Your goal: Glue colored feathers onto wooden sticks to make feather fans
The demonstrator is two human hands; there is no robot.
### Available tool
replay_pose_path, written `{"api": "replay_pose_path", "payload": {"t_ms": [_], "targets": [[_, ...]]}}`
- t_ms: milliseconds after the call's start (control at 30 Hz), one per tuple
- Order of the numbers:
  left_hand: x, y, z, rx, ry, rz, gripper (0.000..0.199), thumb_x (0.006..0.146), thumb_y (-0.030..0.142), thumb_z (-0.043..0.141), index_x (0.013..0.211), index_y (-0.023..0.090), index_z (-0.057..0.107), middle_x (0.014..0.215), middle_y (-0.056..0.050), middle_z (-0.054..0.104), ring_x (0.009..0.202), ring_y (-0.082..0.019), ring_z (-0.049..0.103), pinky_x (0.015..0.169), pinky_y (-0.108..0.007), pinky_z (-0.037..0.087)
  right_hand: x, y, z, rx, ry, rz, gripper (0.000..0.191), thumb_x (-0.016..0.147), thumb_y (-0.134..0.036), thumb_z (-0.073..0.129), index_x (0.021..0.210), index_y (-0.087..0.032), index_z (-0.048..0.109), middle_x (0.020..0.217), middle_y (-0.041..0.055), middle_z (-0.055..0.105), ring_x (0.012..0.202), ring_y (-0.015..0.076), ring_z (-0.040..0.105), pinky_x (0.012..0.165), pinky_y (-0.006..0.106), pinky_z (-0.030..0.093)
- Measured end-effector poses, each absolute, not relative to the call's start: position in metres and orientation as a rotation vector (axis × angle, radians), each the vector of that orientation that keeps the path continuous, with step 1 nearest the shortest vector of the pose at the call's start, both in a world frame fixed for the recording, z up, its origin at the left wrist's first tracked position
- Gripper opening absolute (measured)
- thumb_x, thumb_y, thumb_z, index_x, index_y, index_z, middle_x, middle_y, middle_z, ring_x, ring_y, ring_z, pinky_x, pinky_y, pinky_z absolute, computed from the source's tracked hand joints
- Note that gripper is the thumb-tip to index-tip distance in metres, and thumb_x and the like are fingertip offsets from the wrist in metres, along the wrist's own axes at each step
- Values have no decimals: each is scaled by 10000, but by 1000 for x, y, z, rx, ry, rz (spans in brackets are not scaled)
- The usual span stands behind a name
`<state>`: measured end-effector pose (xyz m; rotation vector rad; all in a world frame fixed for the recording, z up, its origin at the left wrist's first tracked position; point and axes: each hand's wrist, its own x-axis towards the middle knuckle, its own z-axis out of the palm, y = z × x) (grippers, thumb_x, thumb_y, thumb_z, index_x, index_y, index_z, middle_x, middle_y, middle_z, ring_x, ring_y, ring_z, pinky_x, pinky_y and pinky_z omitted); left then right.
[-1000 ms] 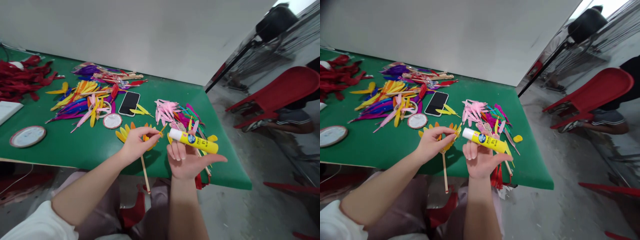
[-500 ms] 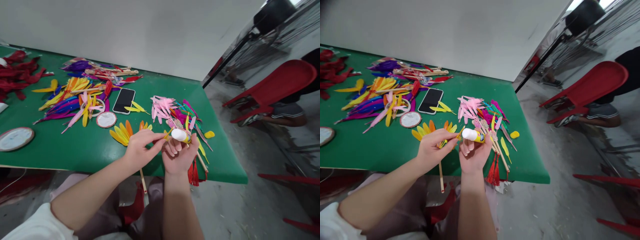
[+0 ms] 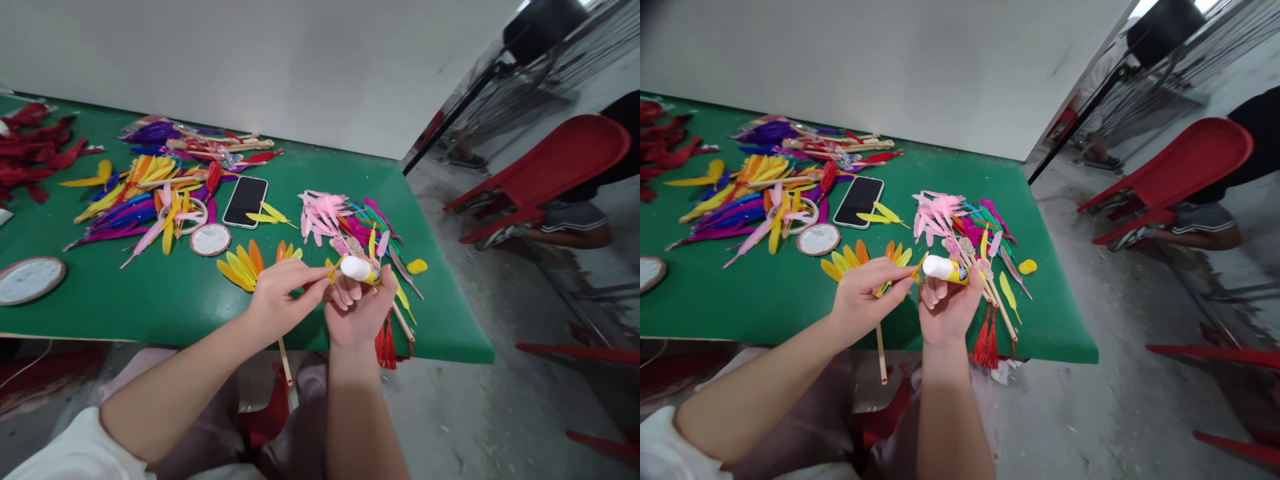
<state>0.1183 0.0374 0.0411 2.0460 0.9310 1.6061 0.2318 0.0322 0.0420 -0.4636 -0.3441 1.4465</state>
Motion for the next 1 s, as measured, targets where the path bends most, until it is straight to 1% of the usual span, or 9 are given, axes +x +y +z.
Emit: {"api": "replay_pose_path", "payload": {"t_ms": [100, 267, 367, 633, 833, 1000], "targets": [[118, 38, 41, 2054, 910, 1618, 134, 741, 123, 554, 825, 111, 658, 579, -29, 622, 527, -88, 526, 538, -226, 436, 232, 32, 42, -465, -340, 1441, 258, 766, -415, 472, 668, -189, 547, 349, -75, 409, 297, 39, 339, 276, 108, 248], [118, 38, 40, 2079, 885, 1626, 145, 740, 113, 552, 837, 130, 658, 573, -18, 611, 525, -83, 516, 537, -225, 430, 231, 32, 44, -498, -350, 1414, 263, 769, -416, 466, 644, -190, 514, 343, -79, 397, 294, 45, 341, 277, 117, 234], [118, 38, 40, 2090, 887, 1627, 144, 741, 112, 550, 838, 120, 656, 575, -21, 610, 527, -83, 515, 538, -226, 429, 231, 33, 45, -507, -364, 1403, 263, 768, -420, 468, 641, -192, 503, 347, -83, 392, 295, 45, 343, 283, 120, 232], [116, 36, 43, 2040, 1017, 1579, 168, 756, 120, 527, 858, 83, 655, 570, -33, 602, 539, -90, 514, 546, -225, 432, 232, 33, 43, -482, -331, 1428, 285, 778, -412, 445, 620, -186, 519, 343, -68, 413, 300, 43, 345, 288, 121, 240], [118, 36, 43, 2023, 1040, 1581, 174, 758, 131, 526, 875, 112, 654, 589, -17, 603, 548, -79, 516, 555, -207, 441, 232, 33, 43, -451, -334, 1444, 292, 787, -403, 429, 631, -182, 540, 337, -59, 418, 295, 46, 342, 283, 121, 246], [118, 36, 44, 2016, 1013, 1570, 169, 753, 127, 528, 861, 96, 654, 580, -25, 601, 542, -83, 520, 548, -210, 442, 232, 33, 43, -441, -348, 1451, 265, 778, -398, 447, 656, -186, 549, 348, -63, 425, 297, 45, 341, 281, 119, 247]]}}
